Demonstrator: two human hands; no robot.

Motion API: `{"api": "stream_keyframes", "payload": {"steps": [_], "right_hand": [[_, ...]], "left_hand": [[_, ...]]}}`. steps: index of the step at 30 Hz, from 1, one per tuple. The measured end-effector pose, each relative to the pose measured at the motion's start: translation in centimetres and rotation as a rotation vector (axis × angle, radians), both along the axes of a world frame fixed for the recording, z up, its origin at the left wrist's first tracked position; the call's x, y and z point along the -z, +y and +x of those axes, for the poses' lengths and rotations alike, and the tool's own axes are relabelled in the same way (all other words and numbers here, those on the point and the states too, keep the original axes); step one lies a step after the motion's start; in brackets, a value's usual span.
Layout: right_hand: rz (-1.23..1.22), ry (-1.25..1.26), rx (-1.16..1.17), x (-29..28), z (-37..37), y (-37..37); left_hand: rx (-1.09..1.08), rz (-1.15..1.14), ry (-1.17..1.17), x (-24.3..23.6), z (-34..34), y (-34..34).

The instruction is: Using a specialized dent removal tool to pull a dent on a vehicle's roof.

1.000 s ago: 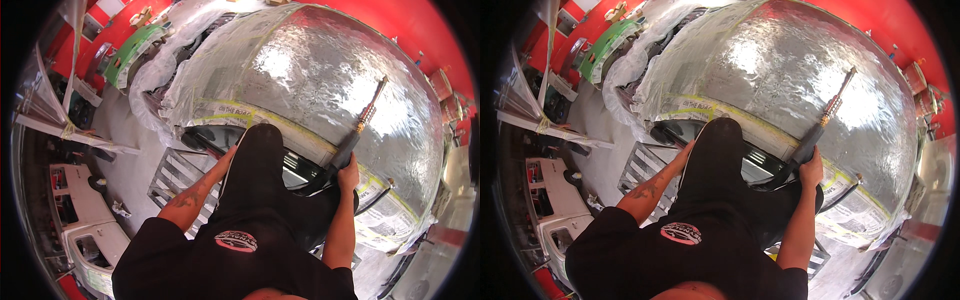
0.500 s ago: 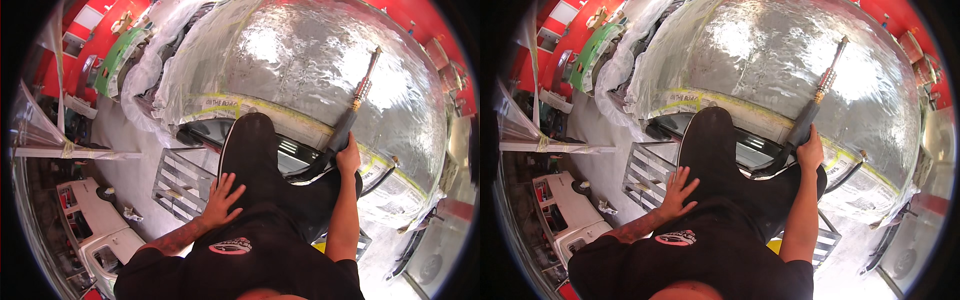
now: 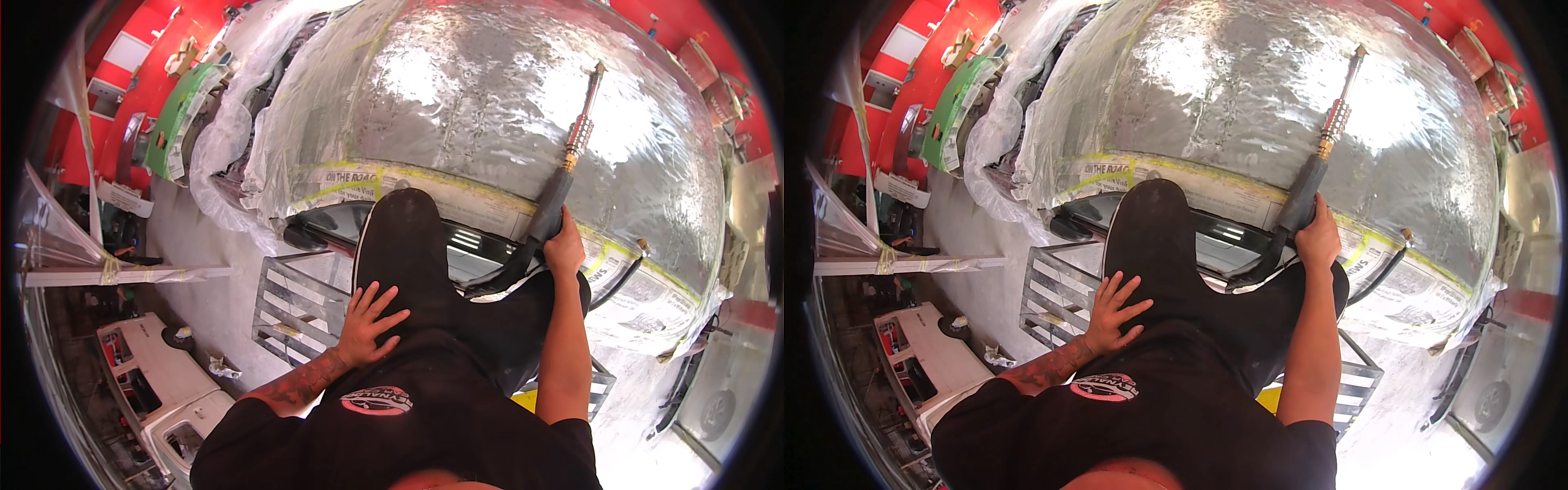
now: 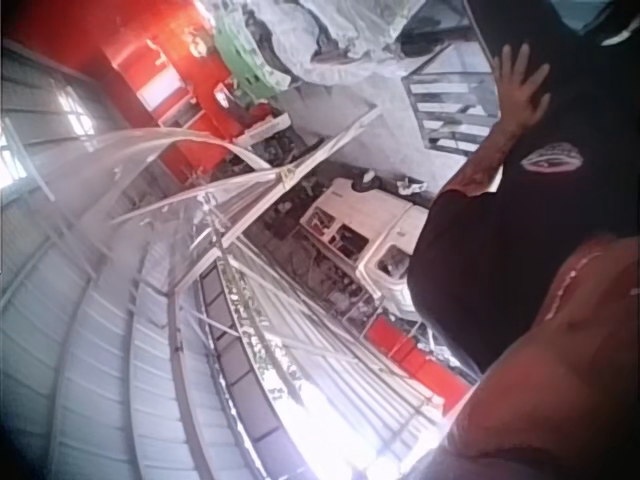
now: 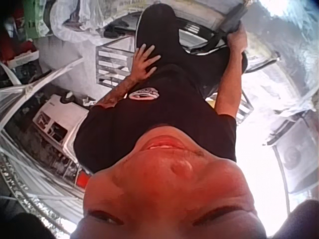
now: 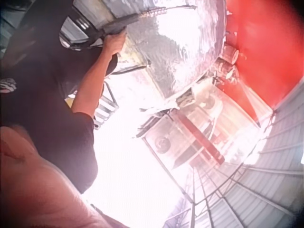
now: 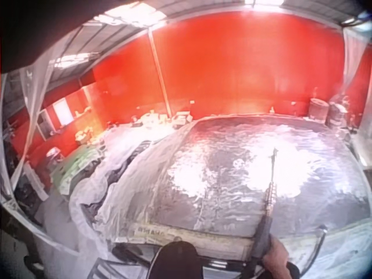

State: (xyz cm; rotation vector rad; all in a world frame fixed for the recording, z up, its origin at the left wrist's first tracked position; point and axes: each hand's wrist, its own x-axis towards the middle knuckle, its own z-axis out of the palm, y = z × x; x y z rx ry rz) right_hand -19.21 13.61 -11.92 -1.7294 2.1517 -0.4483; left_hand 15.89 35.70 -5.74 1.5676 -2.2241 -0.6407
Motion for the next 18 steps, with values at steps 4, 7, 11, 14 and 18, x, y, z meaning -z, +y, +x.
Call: {"api": "stream_keyframes", "payload": {"steps": [4, 7, 11, 14, 18], "right_hand": [[-0.015, 0.004, -0.001, 0.26, 0.00, 0.01], [-0.011, -0.011, 0.005, 0.09, 0.22, 0.11], [-0.002, 0.003, 0.003, -0.09, 0.37, 0.05], [-0.011, 0.009, 0.002, 0.11, 0.12, 0.11], [-0.042, -0.006, -0.003, 0.16, 0.23, 0.09]], "left_hand": [[-0.010, -0.006, 0.012, 0.00, 0.24, 0.01], [-0.018, -0.007, 0.025, -0.11, 0.42, 0.01], [-0.022, -0.008, 0.041, -0.06, 0.49, -0.01], [-0.023, -0.011, 0.040, -0.03, 0.51, -0.04], [-0.024, -0.005, 0.036, -0.09, 0.58, -0.04]]}}
